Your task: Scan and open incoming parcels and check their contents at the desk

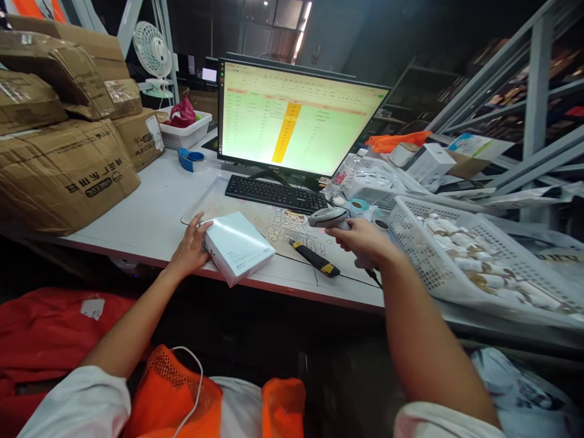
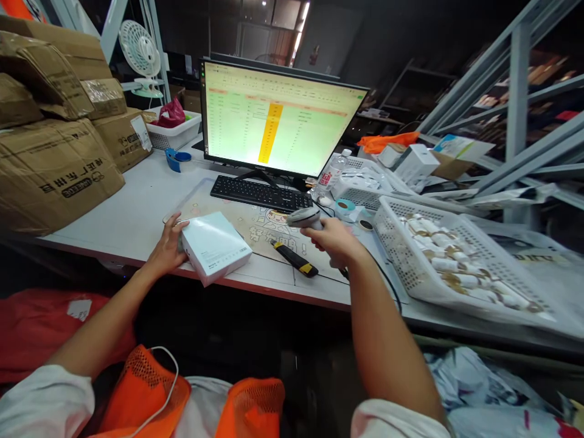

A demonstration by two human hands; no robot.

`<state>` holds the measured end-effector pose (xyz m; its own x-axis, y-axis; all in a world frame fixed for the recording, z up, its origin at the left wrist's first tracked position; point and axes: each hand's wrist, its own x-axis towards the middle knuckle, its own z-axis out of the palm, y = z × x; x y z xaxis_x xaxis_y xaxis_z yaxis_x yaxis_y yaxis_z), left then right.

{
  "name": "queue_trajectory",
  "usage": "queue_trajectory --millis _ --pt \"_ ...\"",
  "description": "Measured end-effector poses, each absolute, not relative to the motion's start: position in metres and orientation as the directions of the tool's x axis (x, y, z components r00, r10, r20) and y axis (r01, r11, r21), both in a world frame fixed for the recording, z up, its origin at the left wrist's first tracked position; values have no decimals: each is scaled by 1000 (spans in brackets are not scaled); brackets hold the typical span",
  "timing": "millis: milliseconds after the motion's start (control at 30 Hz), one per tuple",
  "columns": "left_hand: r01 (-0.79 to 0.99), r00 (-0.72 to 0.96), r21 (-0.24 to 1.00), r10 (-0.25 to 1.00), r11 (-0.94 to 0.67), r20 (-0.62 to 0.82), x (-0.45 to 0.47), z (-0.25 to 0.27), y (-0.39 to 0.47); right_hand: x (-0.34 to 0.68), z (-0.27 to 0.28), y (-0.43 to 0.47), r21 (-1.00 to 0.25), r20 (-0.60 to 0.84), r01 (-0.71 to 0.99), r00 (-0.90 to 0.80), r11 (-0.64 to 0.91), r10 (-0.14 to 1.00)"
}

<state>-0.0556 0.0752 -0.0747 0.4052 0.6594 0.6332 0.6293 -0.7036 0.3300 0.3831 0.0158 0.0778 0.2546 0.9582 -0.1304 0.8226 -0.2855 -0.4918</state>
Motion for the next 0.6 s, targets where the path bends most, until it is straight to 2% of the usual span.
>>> queue_trajectory --millis 67,133,300,400,500,600 --pt "630 396 361 684 -688 612 -56 -74 75 371 112 4 -612 -226 772 37 -171 973" --pt "629 393 383 702 -676 594 -56 -74 74 357 137 -3 -665 -282 739 -109 -112 953" --pt "628 367 469 768 -621 525 -55 -73 73 337 147 3 -669 -366 720 -101 -186 925" --pt "599 355 508 774 -619 524 -54 -74 72 340 134 14 -662 -332 739 -143 -123 933" --pt "577 323 526 766 -625 556 -53 -77 72 351 110 25 -563 -245 822 -61 -91 968" --pt "526 272 496 689 -691 672 -54 -80 74 370 71 35 -338 -137 920 160 -198 978"
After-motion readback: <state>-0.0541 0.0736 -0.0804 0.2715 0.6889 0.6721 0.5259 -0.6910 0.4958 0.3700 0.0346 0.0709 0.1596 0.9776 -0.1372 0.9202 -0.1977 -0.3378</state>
